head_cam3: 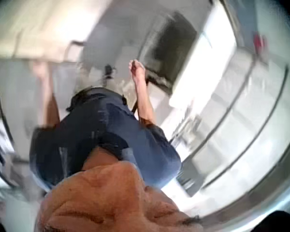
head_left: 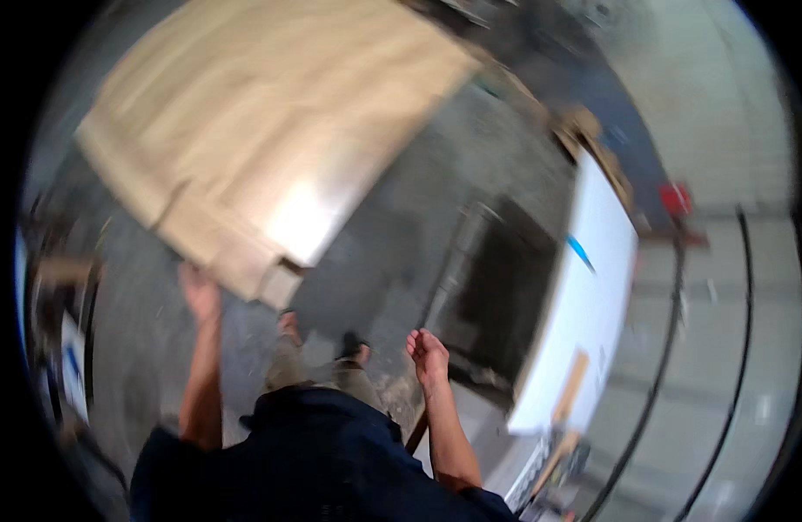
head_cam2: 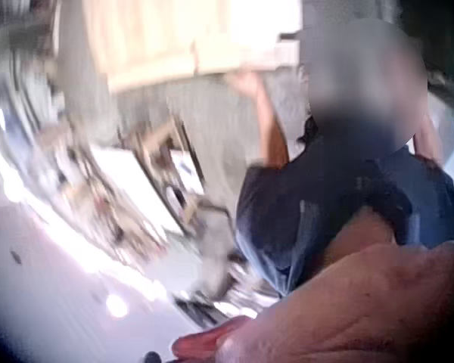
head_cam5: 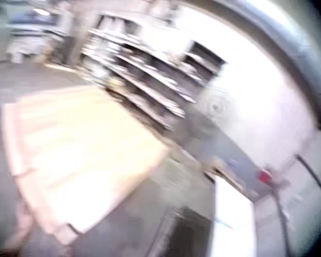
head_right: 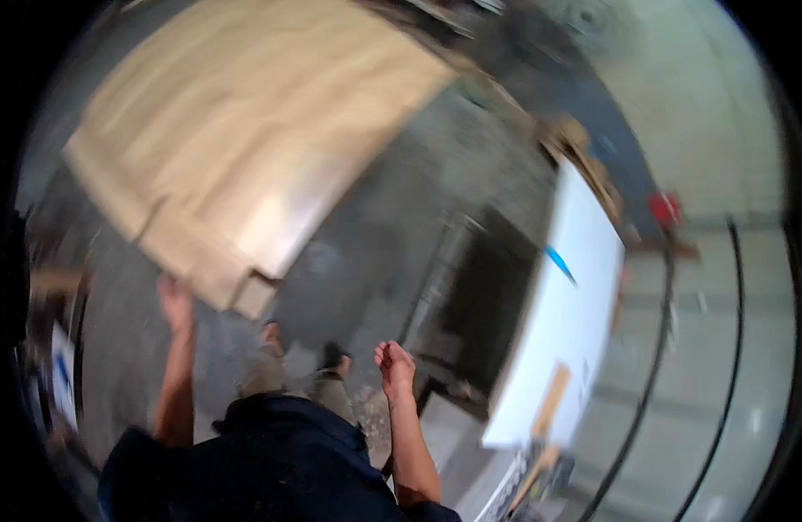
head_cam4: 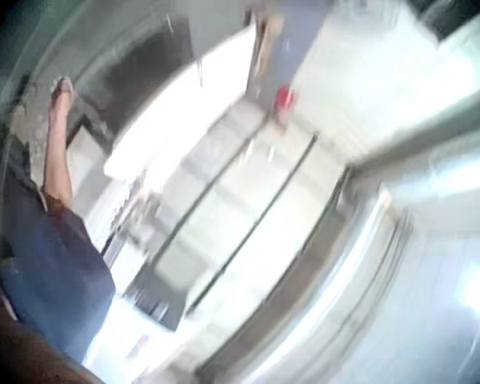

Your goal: The person picks up a wooden board from a stack, places it on a white workbench next to a machine, and then returns it to the stack, repeating this action with the same or similar boards.

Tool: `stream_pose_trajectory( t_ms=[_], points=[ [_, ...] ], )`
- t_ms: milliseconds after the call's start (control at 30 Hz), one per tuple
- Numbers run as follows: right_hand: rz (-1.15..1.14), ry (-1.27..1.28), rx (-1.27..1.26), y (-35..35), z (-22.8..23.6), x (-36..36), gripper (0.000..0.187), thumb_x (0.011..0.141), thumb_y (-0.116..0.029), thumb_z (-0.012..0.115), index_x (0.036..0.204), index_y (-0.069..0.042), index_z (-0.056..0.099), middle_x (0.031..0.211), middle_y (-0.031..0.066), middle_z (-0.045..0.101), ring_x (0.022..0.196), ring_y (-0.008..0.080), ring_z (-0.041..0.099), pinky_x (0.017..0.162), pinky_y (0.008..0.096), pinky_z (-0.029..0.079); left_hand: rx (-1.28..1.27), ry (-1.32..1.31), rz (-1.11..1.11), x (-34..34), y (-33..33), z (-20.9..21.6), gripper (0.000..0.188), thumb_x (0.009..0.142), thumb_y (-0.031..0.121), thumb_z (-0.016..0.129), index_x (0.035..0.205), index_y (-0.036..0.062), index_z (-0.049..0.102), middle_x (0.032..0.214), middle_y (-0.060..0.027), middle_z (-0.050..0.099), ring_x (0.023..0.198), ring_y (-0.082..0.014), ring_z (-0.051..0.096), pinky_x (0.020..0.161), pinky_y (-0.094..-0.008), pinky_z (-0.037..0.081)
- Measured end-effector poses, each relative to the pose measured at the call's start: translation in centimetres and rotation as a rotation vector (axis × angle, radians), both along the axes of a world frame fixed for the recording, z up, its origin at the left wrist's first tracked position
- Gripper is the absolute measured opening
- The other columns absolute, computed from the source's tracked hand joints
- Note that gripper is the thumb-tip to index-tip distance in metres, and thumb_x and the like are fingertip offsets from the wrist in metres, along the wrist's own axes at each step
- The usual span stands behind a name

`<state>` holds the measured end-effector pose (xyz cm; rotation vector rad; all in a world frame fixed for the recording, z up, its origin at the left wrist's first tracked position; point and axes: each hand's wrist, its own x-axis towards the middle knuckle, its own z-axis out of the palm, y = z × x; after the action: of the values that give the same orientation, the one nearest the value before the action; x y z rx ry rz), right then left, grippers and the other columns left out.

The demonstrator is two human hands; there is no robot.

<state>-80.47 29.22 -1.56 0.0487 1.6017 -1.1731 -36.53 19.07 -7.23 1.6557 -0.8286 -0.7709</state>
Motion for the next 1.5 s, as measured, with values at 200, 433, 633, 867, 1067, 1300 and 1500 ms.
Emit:
stream_pose_trajectory(
  t_ms=[200,433,633,867,1067,1300,1500],
  points=[
    [-0.663,0.197,-0.323,14.2,4.9,-19.8,0.023,0.091,-0.026,0.049,0.085,-0.006,0.056,0.085,0.0084,0.062,0.078,0.0225,0.061,0.069,0.0334,0.053,-0.041,-0.074,-0.258,-10.6,6.2,5.3,0.046,0.089,0.009,0.049,0.132,-0.0013,0.034,0.123,-0.0130,0.047,0.107,-0.0187,0.047,0.092,-0.0313,0.039],
    [-0.695,0.955,0.142,22.1,4.2,-36.1,0.039,0.087,-0.030,0.054,0.103,0.006,0.053,0.101,0.0210,0.057,0.094,0.0312,0.056,0.083,0.0439,0.046,0.223,0.101,-0.895,-24.0,6.0,8.1,0.034,0.089,0.014,0.053,0.118,-0.0032,0.050,0.103,-0.0100,0.058,0.090,-0.0156,0.057,0.081,-0.0277,0.046],
    [0.072,1.402,1.043,22.9,3.2,-44.7,0.072,0.087,-0.047,0.044,0.136,0.002,0.025,0.138,0.0276,0.026,0.128,0.0418,0.026,0.104,0.0533,0.019,0.313,-0.072,-1.029,-31.4,7.4,8.8,0.030,0.087,0.015,0.056,0.108,-0.0055,0.056,0.095,-0.0102,0.061,0.083,-0.0154,0.058,0.073,-0.0269,0.048],
    [0.211,1.551,0.771,22.6,2.4,-36.7,0.073,0.088,-0.052,0.035,0.139,-0.002,0.018,0.145,0.0205,0.014,0.131,0.0447,0.010,0.106,0.0539,0.007,0.429,-0.097,-1.443,-48.4,11.7,9.6,0.034,0.085,0.026,0.058,0.109,0.0030,0.059,0.101,-0.0112,0.063,0.090,-0.0175,0.059,0.079,-0.0287,0.045],
    [0.399,1.649,0.517,22.5,4.4,-25.9,0.064,0.087,-0.038,0.047,0.134,0.000,0.029,0.141,0.0217,0.025,0.128,0.0446,0.019,0.103,0.0550,0.013,0.630,0.437,-1.451,-60.9,15.9,8.1,0.063,0.082,0.033,0.064,0.128,-0.0039,0.039,0.118,-0.0134,0.053,0.108,-0.0190,0.051,0.090,-0.0299,0.042],
    [0.652,1.650,0.409,25.9,2.1,-18.4,0.065,0.090,-0.047,0.033,0.127,0.006,0.037,0.137,0.0266,0.030,0.125,0.0464,0.026,0.102,0.0551,0.019,0.700,1.055,-1.107,-60.2,18.5,5.2,0.028,0.085,0.017,0.058,0.108,0.0026,0.056,0.096,-0.0061,0.061,0.088,-0.0181,0.059,0.068,-0.0343,0.051],
    [0.390,1.618,0.123,22.3,2.5,-13.9,0.067,0.090,-0.038,0.050,0.135,0.005,0.025,0.138,0.0285,0.022,0.124,0.0394,0.029,0.101,0.0469,0.024,0.594,1.064,-0.861,-46.2,16.0,6.5,0.032,0.086,0.015,0.057,0.114,-0.0002,0.053,0.109,-0.0077,0.057,0.100,-0.0194,0.055,0.081,-0.0365,0.048]
  ],
)
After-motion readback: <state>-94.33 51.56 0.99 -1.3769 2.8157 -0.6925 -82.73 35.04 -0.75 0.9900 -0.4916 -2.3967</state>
